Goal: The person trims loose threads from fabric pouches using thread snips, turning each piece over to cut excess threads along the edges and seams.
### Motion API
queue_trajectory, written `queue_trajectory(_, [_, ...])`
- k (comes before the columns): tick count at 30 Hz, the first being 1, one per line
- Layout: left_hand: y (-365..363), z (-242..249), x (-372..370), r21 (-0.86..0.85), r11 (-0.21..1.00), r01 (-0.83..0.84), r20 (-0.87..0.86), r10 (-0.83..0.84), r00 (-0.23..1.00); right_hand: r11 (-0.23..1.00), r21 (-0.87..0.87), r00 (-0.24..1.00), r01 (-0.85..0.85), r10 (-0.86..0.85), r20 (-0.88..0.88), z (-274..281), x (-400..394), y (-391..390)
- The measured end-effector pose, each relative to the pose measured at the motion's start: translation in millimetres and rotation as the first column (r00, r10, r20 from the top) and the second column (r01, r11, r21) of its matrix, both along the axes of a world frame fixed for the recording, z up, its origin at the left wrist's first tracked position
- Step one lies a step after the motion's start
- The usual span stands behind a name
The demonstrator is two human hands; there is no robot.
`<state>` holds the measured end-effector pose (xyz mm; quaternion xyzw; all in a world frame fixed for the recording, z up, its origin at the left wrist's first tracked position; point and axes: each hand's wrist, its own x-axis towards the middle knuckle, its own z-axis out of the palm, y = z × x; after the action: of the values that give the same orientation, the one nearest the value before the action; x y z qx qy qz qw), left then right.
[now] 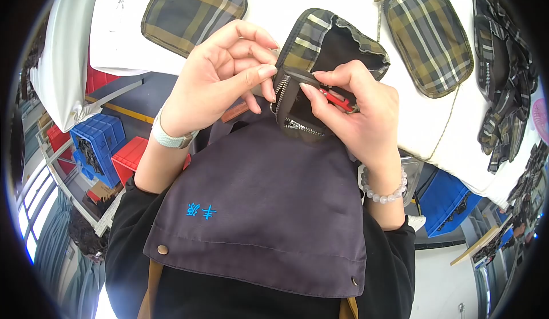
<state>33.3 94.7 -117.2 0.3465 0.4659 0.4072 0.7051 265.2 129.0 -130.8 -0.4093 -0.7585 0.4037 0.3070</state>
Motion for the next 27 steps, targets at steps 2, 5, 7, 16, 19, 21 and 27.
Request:
queue_trajectory(2, [-0.1,-0.2,0.2,0.006,1.0,0.009,-0.016,-0.009,1.0,1.0,0.003,1.0,-0.001,0.001,-0.015,-1.7,-0.3,0.1])
queue_trajectory(5, [1.0,0.6,0.3,0.015,1.0,0.023,-0.029,-0.022,0.999,1.0,0.023,1.0,-0.006,0.006,-0.03,-2.8,-1.1,0.5])
queue_trajectory(7, [1.2,0.2,0.2,0.018,1.0,0.024,-0.029,-0.024,0.999,0.999,0.039,0.999,-0.009,0.01,-0.03,-3.4,-1.2,0.5])
queue_trajectory(16, [2.4,-0.1,-1.6,0.027,0.999,0.041,-0.015,-0.041,0.999,0.997,0.068,0.999,-0.022,0.024,-0.023,-5.4,0.6,0.6])
queue_trajectory(19, [2.2,-0.3,-1.9,0.031,0.998,0.048,-0.017,-0.048,0.999,0.996,0.086,0.999,-0.025,0.028,-0.031,-5.4,1.3,0.4])
queue_trajectory(21, [2.2,0.1,-2.0,0.032,0.998,0.049,-0.018,-0.049,0.999,0.994,0.106,0.999,-0.028,0.032,-0.042,-5.7,1.2,0.5])
queue_trajectory(27, [2.1,0.0,-2.2,0.032,0.998,0.046,-0.022,-0.045,0.999,0.992,0.117,0.995,-0.048,0.057,-0.078,-9.1,3.0,0.6])
